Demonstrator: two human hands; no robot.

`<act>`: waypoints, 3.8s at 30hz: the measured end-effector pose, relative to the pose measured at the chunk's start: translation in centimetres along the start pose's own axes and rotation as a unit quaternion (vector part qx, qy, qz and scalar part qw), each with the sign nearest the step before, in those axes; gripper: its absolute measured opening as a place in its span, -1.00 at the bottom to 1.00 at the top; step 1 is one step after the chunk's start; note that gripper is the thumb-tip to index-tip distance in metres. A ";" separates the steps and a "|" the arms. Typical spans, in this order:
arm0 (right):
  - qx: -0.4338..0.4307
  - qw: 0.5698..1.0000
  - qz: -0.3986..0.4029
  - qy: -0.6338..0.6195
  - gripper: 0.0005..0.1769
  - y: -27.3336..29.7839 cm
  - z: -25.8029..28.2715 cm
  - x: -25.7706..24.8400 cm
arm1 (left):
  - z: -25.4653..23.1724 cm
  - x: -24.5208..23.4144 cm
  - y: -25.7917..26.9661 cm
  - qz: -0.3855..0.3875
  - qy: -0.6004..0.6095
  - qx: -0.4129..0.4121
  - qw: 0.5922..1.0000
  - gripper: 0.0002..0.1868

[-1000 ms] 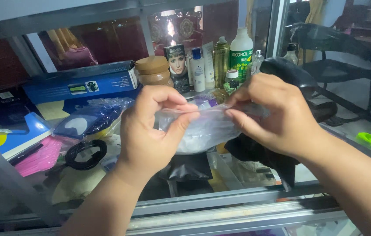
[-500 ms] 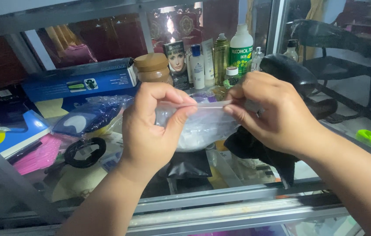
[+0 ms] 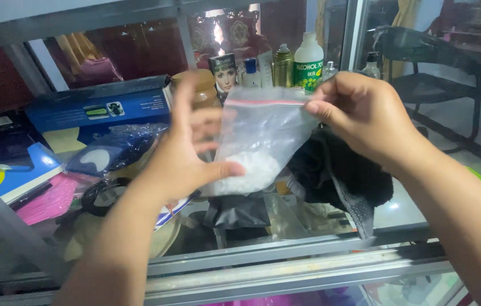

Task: Cleaning and organizing various personal care and craft items on a glass display shelf using a black cloth.

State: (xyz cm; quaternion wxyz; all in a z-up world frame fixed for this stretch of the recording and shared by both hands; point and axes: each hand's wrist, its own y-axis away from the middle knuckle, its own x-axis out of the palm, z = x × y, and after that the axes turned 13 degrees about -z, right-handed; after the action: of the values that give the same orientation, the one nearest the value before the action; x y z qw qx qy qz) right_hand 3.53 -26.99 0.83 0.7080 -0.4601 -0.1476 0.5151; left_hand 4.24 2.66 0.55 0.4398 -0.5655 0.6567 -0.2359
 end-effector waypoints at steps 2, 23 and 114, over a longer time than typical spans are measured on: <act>0.049 0.999 0.008 0.010 -0.79 -0.7 -1.3 -0.9 | 1.4 -0.6 0.0 0.046 -0.102 -0.089 0.990 0.36; 0.071 0.825 0.286 0.482 -0.25 -1.1 1.1 -1.3 | 5.8 3.4 -0.5 -0.120 0.297 -0.214 0.923 -0.44; 0.119 0.908 0.006 -0.401 -0.33 1.1 -3.5 2.3 | 12.8 9.9 1.0 -0.073 0.290 -0.292 0.908 -0.39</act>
State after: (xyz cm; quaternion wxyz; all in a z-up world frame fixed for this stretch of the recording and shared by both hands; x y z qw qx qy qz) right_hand 6.25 -26.74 -2.55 0.6354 -0.1282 -0.3541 0.6741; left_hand 14.74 -4.13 -9.78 0.0266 -0.6217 0.7517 -0.2186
